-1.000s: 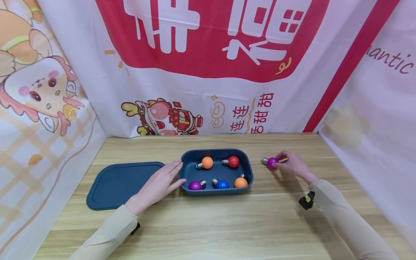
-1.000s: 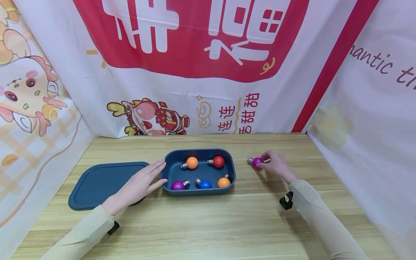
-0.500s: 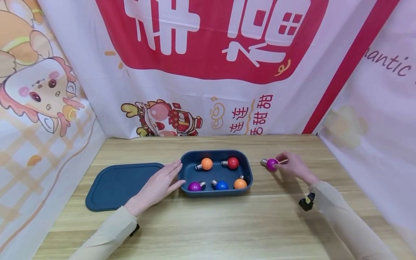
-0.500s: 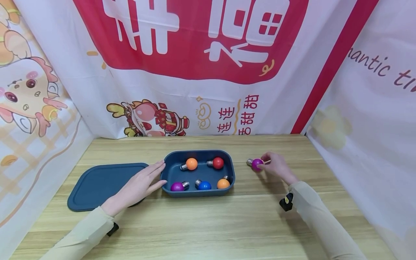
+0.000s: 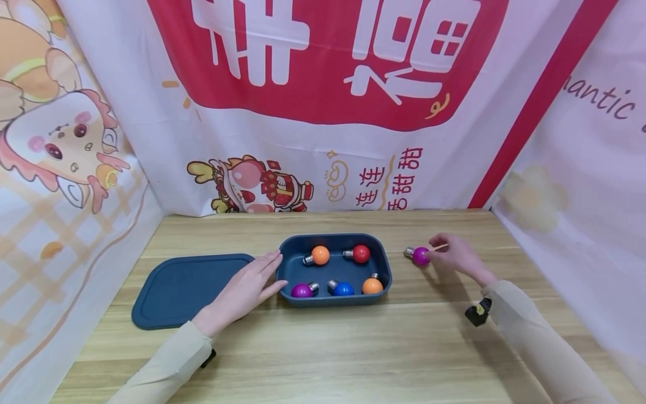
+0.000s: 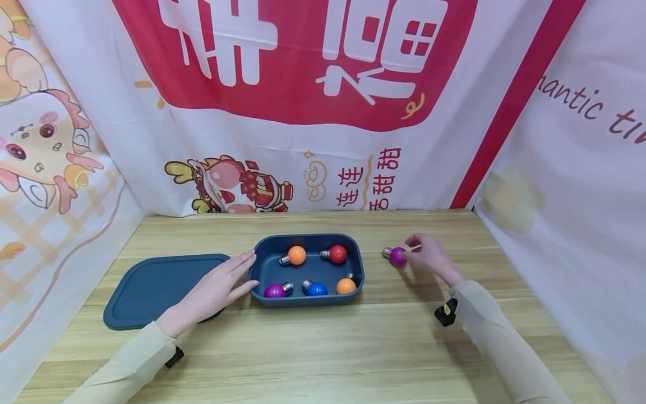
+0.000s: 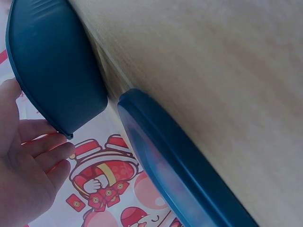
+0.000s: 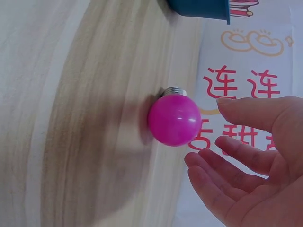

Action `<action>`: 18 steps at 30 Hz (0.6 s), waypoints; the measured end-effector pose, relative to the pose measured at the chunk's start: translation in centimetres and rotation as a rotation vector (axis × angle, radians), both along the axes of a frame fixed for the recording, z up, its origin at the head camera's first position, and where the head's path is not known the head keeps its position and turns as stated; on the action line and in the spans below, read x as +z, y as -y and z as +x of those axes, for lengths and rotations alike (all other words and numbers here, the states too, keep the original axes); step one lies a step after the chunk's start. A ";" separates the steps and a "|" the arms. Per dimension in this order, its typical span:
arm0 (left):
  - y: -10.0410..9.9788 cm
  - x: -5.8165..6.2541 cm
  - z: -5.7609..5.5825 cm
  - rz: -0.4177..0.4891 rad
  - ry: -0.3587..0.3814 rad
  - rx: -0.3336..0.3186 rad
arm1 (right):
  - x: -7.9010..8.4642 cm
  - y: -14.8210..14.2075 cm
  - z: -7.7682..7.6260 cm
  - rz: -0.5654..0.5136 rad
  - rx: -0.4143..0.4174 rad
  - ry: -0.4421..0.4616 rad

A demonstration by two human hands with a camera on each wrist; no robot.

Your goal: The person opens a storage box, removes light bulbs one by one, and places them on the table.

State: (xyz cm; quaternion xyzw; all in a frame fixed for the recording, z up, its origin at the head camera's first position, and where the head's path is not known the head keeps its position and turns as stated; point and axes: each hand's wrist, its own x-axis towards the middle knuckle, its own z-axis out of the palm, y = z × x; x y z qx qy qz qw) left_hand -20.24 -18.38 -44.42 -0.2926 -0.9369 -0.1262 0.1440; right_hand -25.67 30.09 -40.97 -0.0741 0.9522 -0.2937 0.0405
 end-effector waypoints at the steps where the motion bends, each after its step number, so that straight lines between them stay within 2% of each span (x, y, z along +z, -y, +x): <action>1: 0.0 0.0 0.0 -0.001 0.000 0.001 | 0.1 0.0 0.0 -0.002 0.006 -0.006; 7: 0.1 0.1 0.0 -0.003 -0.002 0.001 | 1.2 0.5 0.0 -0.029 0.046 -0.042; 14: 0.1 -0.2 0.0 -0.003 -0.009 -0.004 | 2.2 1.9 -0.2 0.039 0.058 -0.055; 18: 0.1 -0.1 0.0 0.002 -0.005 0.000 | 2.7 3.1 -0.3 0.041 0.093 -0.078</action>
